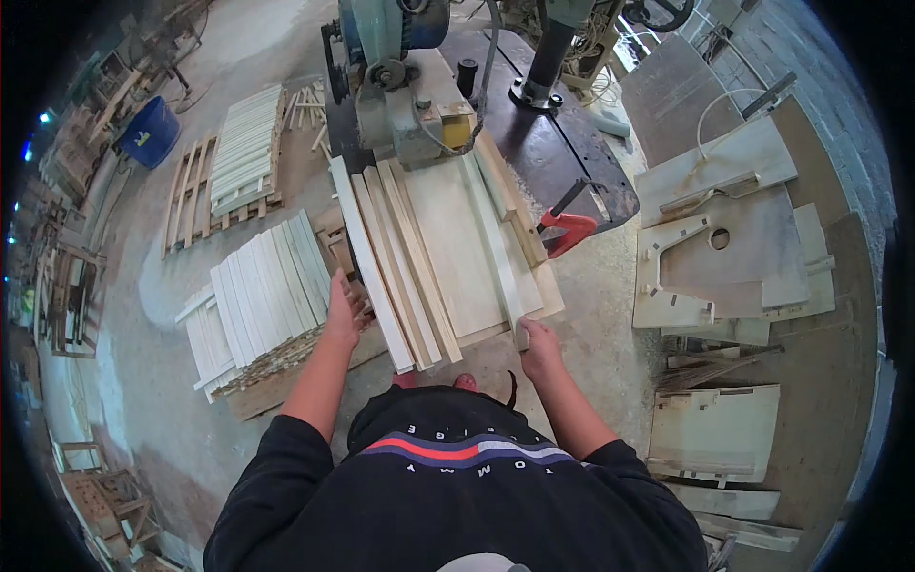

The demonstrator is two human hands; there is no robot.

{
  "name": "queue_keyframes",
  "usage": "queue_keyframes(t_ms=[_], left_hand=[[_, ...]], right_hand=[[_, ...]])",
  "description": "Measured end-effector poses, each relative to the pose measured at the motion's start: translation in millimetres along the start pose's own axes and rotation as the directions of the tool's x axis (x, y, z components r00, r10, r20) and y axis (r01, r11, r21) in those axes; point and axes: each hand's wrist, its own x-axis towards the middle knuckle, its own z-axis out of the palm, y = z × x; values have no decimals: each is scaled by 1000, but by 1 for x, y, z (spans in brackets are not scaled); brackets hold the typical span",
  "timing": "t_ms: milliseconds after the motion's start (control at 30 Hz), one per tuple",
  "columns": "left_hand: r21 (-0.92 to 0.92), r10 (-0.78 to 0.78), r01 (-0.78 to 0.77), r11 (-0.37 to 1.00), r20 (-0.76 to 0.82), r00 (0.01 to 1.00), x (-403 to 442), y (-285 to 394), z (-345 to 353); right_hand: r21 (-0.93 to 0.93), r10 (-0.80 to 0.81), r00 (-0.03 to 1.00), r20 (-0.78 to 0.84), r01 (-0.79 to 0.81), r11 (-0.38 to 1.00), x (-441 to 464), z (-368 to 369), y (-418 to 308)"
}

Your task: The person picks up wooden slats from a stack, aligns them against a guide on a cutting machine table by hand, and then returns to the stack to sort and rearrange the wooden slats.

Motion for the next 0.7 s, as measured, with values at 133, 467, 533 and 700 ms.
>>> queue_keyframes(t_ms=[133, 467, 533, 700], left_hand=[[171, 508, -483, 859, -162, 846, 26, -2, -16], [497, 525, -864, -80, 758, 387, -33, 12, 165], [719, 363, -672, -176, 682, 635, -20, 4, 192], [732, 366, -669, -132, 663, 653, 5, -28, 217]], right_hand=[[-442, -306, 943, -134, 220, 870, -19, 11, -5], [-516, -357, 933, -46, 284, 808, -11, 3, 11], [-509, -398, 916, -38, 325, 797, -8, 5, 15], [-704, -609, 793, -4, 430, 565, 0, 3, 20]])
